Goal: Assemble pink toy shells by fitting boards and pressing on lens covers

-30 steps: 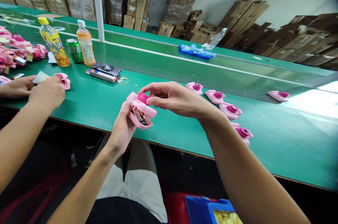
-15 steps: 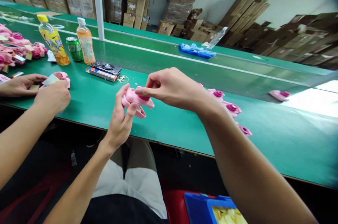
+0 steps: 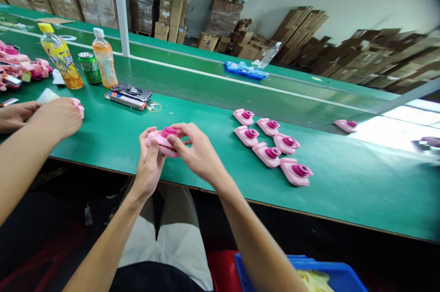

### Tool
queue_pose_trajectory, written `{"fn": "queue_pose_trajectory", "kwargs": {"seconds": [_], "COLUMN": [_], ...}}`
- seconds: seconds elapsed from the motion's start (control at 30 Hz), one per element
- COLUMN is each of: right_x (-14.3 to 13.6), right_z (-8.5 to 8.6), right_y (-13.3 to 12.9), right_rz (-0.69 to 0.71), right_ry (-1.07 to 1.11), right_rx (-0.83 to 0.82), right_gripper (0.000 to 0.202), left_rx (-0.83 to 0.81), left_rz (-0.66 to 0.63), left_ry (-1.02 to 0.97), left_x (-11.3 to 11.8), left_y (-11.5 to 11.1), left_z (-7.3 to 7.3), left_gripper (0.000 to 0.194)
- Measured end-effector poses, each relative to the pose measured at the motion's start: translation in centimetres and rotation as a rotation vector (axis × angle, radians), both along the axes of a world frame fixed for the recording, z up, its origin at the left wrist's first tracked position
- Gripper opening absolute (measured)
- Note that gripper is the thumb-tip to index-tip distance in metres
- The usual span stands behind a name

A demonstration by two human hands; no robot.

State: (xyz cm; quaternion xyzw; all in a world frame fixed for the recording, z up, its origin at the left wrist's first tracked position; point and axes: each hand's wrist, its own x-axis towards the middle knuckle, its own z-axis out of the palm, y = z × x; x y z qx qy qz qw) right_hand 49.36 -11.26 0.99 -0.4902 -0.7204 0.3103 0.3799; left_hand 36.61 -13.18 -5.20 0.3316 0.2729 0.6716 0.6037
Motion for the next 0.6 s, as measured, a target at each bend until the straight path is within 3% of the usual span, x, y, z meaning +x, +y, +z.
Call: {"fn": "queue_pose_trajectory", "kwargs": {"seconds": [0.1,0.2,0.37,0.47,0.53,0.6], "right_x": [1.1,1.6,0.7,1.0,3.3,7.9], "right_z": [-2.2,-3.5,-4.2,-4.7,-5.2,-5.3], "right_y": [-2.1,-3.5,-5.0,-6.9,-8.5,-10.1], "right_rz": [0.011,-0.064,-0.157,-0.165,-0.249,-0.428], "right_ry": [0.182,0.257,0.298,0.4,0.404,0.306], "right_rx": [-0.117,-0.18,-0.18,-0.21,-0.224,-0.173], "right_gripper": [0.043,0.05,0.055,0.057,0.056,0.055], "left_rx": [-0.033,-0.026,-0.037,-0.072,-0.039,0.084], "left_rz": [-0.078,-0.093,-0.047,-0.123,-0.217,-0.272], "left_ry": [0.101,0.262,0.333,0.36,0.446,0.549], "left_x": [0.3,0.7,1.4,2.6,3.5,4.1], "left_y": [-0.5,-1.0,-1.7,-2.7,-3.6,-4.2], "left_z": [-1.4,-2.1,-1.8,-2.1,-2.7,-3.5], "left_gripper": [0.045,0.048,0.051,0.047,0.051,0.063]}}
